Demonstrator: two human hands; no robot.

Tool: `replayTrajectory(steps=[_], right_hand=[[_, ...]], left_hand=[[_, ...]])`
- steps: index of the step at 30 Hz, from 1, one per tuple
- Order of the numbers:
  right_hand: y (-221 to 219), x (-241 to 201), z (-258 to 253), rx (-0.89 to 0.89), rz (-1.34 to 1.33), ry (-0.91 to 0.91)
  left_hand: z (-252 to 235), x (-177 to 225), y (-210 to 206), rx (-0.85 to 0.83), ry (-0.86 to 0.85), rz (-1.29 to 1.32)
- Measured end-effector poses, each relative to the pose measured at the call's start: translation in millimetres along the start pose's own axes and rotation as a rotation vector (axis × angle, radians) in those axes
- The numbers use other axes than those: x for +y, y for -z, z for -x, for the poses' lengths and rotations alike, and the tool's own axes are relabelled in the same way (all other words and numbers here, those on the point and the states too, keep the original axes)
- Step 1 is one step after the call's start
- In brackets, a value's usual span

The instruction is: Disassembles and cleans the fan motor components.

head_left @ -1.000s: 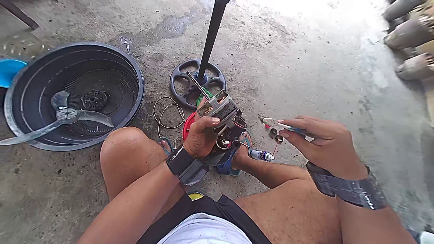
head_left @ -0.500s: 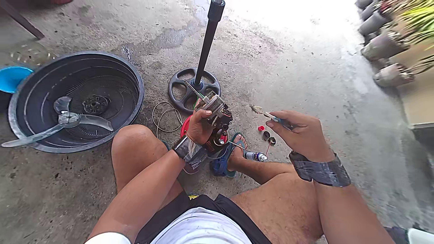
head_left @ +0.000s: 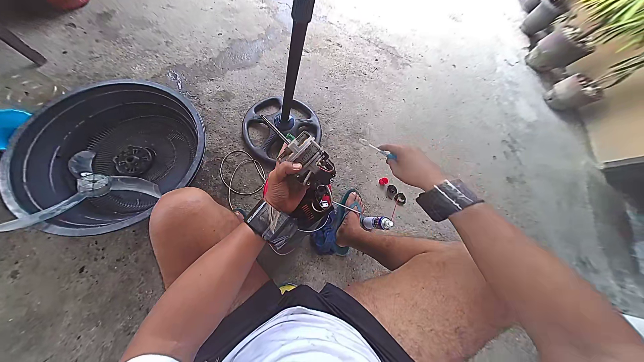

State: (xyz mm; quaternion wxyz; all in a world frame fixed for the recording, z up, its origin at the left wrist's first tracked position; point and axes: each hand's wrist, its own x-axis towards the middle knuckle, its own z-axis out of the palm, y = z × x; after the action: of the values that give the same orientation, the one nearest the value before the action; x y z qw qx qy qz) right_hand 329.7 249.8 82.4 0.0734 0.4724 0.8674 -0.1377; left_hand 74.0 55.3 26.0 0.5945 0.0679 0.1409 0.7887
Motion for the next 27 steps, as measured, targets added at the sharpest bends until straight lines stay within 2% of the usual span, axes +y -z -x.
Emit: replayTrajectory(steps=[3,5,9,12,14,16,19,22,27], right_hand=[[-49.8,31.9,-34.8,-0.225,0.080,-0.054],[-89.1,32.3,-44.9,-0.315,0.061,-0.155],[-175.6,18.8,-53.5,-0.376,-0.006,-0.274],[-220.8,10.7,-52.7,-0.370,-0.039,-0.303],[-238.9,6.2,-48.8,-0.329,0.015,-0.266],[-248.8,3.6,-42.7,-0.322,0.053,-0.126],[-266.6,0.7,-33.0,-0.455,0.023,0.000],[-282.5,-3.9,-27.6,-0.454,-0.060,-0.111],[-300.7,-0.4,-30.5,-0.465,-0.191,-0.280]], left_hand=[[-0.9,0.9,-0.4,0.023,0.016,-0.016],[-0.4,2.8,2.3,0.035,0.033,-0.041],[-1.0,8.6,8.8,0.029,0.055,-0.097],[-1.0,11.8,10.3,0.037,0.062,-0.095],[-0.3,14.5,11.1,0.058,0.091,-0.101],[-1.0,16.7,13.0,0.079,0.121,-0.135],[-1.3,20.8,13.0,0.127,0.177,-0.243],[-2.9,24.6,12.3,0.170,0.208,-0.329],[-6.9,25.1,15.7,0.195,0.203,-0.293]])
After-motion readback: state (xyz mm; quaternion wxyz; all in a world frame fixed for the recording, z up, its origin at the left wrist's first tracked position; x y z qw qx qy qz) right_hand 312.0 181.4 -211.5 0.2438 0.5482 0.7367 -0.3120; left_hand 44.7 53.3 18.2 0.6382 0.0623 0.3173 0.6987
